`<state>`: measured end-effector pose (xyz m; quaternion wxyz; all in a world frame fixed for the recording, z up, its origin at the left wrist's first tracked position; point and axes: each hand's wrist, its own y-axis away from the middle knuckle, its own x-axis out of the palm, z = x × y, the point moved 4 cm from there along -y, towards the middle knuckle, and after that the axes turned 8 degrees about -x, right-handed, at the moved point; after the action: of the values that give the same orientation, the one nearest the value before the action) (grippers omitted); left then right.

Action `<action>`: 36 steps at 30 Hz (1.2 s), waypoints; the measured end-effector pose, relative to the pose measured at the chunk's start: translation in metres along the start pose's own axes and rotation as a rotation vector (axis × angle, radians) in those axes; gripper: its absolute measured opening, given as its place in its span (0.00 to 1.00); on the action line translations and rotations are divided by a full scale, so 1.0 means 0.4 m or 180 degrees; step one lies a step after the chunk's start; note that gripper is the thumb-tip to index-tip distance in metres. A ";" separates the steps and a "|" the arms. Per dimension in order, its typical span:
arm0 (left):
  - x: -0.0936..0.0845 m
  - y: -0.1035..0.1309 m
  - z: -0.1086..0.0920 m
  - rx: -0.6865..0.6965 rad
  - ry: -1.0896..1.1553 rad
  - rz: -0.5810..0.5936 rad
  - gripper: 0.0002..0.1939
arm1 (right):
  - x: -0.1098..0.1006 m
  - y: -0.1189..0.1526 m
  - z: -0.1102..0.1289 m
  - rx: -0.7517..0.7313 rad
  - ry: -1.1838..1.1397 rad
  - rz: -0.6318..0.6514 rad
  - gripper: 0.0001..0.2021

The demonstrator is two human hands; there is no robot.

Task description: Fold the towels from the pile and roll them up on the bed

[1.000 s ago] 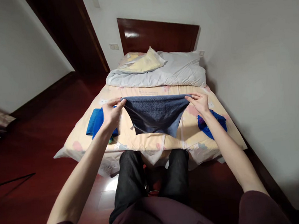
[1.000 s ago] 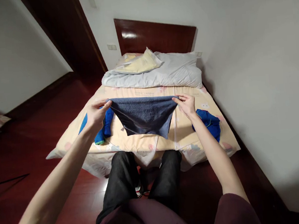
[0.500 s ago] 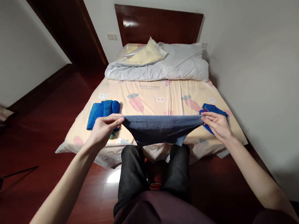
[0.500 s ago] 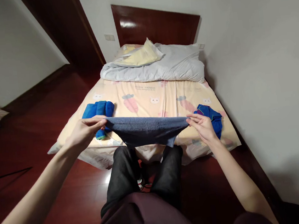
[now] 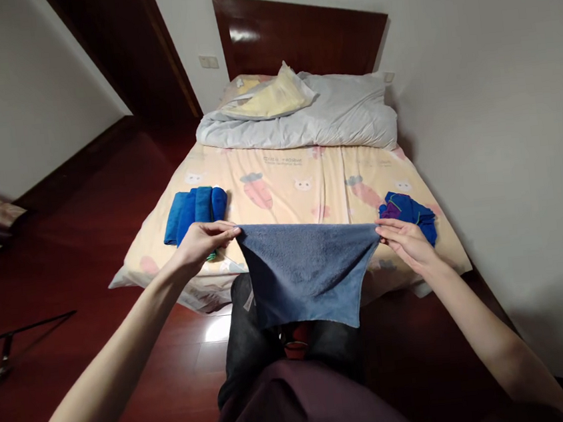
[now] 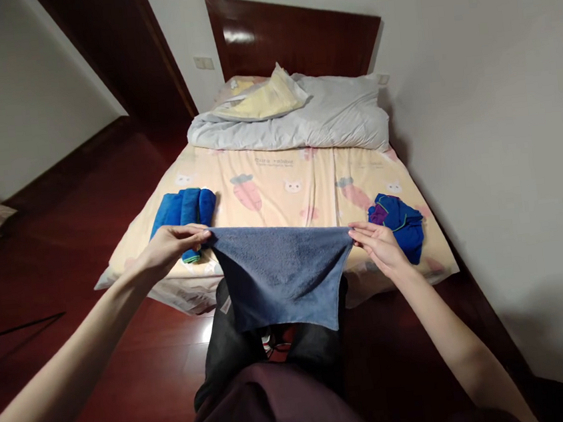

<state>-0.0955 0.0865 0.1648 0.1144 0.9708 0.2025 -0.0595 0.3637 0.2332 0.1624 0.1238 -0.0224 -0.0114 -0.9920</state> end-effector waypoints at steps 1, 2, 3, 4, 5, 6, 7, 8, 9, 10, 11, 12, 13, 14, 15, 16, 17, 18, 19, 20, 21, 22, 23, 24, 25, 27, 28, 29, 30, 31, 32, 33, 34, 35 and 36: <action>0.003 -0.032 0.005 -0.0042 -0.0026 0.0031 0.25 | 0.005 -0.028 -0.007 0.0036 -0.0061 0.0022 0.24; 0.007 -0.068 0.007 -0.0071 -0.0044 0.0040 0.26 | 0.012 -0.061 -0.015 0.0075 -0.0115 0.0040 0.23; 0.013 -0.108 0.008 -0.0085 -0.0056 0.0026 0.27 | 0.021 -0.099 -0.022 0.0111 -0.0152 0.0057 0.22; 0.019 -0.150 0.005 -0.0083 -0.0059 -0.0023 0.27 | 0.031 -0.142 -0.029 0.0135 -0.0164 0.0061 0.21; 0.026 -0.194 -0.001 -0.0075 -0.0055 -0.0095 0.28 | 0.044 -0.187 -0.035 0.0135 -0.0148 0.0045 0.20; 0.033 -0.239 -0.010 -0.0068 -0.0050 -0.0189 0.28 | 0.058 -0.234 -0.039 0.0112 -0.0110 -0.0004 0.20; 0.040 -0.282 -0.024 -0.0048 -0.0035 -0.0297 0.28 | 0.073 -0.282 -0.040 0.0068 -0.0058 -0.0078 0.20; 0.046 -0.324 -0.040 -0.0017 -0.0010 -0.0399 0.27 | 0.091 -0.327 -0.038 -0.0007 -0.0009 -0.0166 0.20; 0.049 -0.361 -0.060 0.0026 0.0021 -0.0525 0.26 | 0.109 -0.368 -0.033 -0.0118 0.0026 -0.0254 0.20; 0.049 -0.393 -0.081 0.0090 0.0060 -0.0660 0.25 | 0.128 -0.404 -0.025 -0.0259 0.0046 -0.0331 0.20; 0.047 -0.420 -0.102 0.0172 0.0102 -0.0789 0.24 | 0.146 -0.434 -0.014 -0.0432 0.0054 -0.0395 0.20; 0.042 -0.439 -0.121 0.0278 0.0145 -0.0908 0.23 | 0.163 -0.458 -0.004 -0.0636 0.0058 -0.0452 0.20; 0.035 -0.453 -0.137 0.0414 0.0182 -0.1001 0.23 | 0.176 -0.474 0.006 -0.0856 0.0064 -0.0508 0.20; 0.027 -0.460 -0.146 0.0567 0.0204 -0.1060 0.23 | 0.186 -0.485 0.013 -0.1069 0.0080 -0.0567 0.20; 0.019 -0.462 -0.149 0.0721 0.0197 -0.1101 0.23 | 0.193 -0.489 0.015 -0.1251 0.0103 -0.0618 0.21; 0.012 -0.458 -0.144 0.0862 0.0151 -0.1128 0.24 | 0.196 -0.489 0.012 -0.1396 0.0129 -0.0658 0.21; 0.006 -0.450 -0.130 0.0971 0.0072 -0.1149 0.25 | 0.198 -0.485 0.003 -0.1490 0.0160 -0.0676 0.21; 0.001 -0.439 -0.108 0.1041 -0.0022 -0.1166 0.26 | 0.197 -0.479 -0.012 -0.1532 0.0197 -0.0673 0.22; -0.001 -0.426 -0.079 0.1073 -0.0118 -0.1157 0.27 | 0.194 -0.470 -0.032 -0.1529 0.0240 -0.0656 0.23; -0.001 -0.412 -0.043 0.1078 -0.0198 -0.1122 0.27 | 0.191 -0.458 -0.057 -0.1492 0.0289 -0.0618 0.23; 0.001 -0.396 -0.002 0.1058 -0.0253 -0.1066 0.28 | 0.187 -0.444 -0.085 -0.1428 0.0339 -0.0573 0.24; 0.006 -0.379 0.044 0.1017 -0.0289 -0.0987 0.29 | 0.182 -0.426 -0.118 -0.1341 0.0389 -0.0522 0.24; 0.012 -0.363 0.093 0.0948 -0.0322 -0.0912 0.30 | 0.176 -0.406 -0.154 -0.1238 0.0439 -0.0466 0.24; 0.019 -0.346 0.147 0.0839 -0.0368 -0.0837 0.31 | 0.171 -0.382 -0.192 -0.1124 0.0493 -0.0402 0.24; 0.027 -0.330 0.202 0.0699 -0.0433 -0.0774 0.31 | 0.165 -0.356 -0.234 -0.1003 0.0549 -0.0334 0.24; 0.045 -0.294 0.314 0.0431 -0.0677 -0.0659 0.31 | 0.151 -0.295 -0.324 -0.0731 0.0674 -0.0154 0.24; 0.055 -0.276 0.369 0.0301 -0.0860 -0.0562 0.31 | 0.143 -0.262 -0.372 -0.0573 0.0719 -0.0057 0.24; 0.065 -0.258 0.422 0.0145 -0.1079 -0.0470 0.30 | 0.135 -0.228 -0.422 -0.0376 0.0755 0.0041 0.23; 0.075 -0.241 0.472 -0.0019 -0.1299 -0.0325 0.29 | 0.127 -0.196 -0.473 -0.0133 0.0785 0.0143 0.23; 0.084 -0.223 0.518 -0.0175 -0.1477 -0.0161 0.27 | 0.119 -0.166 -0.522 0.0139 0.0796 0.0229 0.23; 0.092 -0.207 0.557 -0.0313 -0.1594 -0.0006 0.25 | 0.112 -0.139 -0.566 0.0388 0.0785 0.0263 0.23; 0.099 -0.193 0.588 -0.0437 -0.1642 0.0114 0.24 | 0.104 -0.118 -0.604 0.0570 0.0764 0.0219 0.23; 0.105 -0.181 0.611 -0.0546 -0.1613 0.0176 0.23 | 0.098 -0.102 -0.634 0.0690 0.0743 0.0133 0.23; 0.109 -0.173 0.627 -0.0651 -0.1514 0.0181 0.23 | 0.093 -0.093 -0.655 0.0744 0.0727 0.0012 0.23; 0.113 -0.167 0.636 -0.0777 -0.1354 0.0129 0.24 | 0.091 -0.089 -0.670 0.0754 0.0718 -0.0117 0.24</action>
<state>-0.0992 0.1005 -0.1015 0.2720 0.9193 0.1600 -0.2353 0.3086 0.2510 -0.1041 0.1080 0.1041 -0.1147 -0.9820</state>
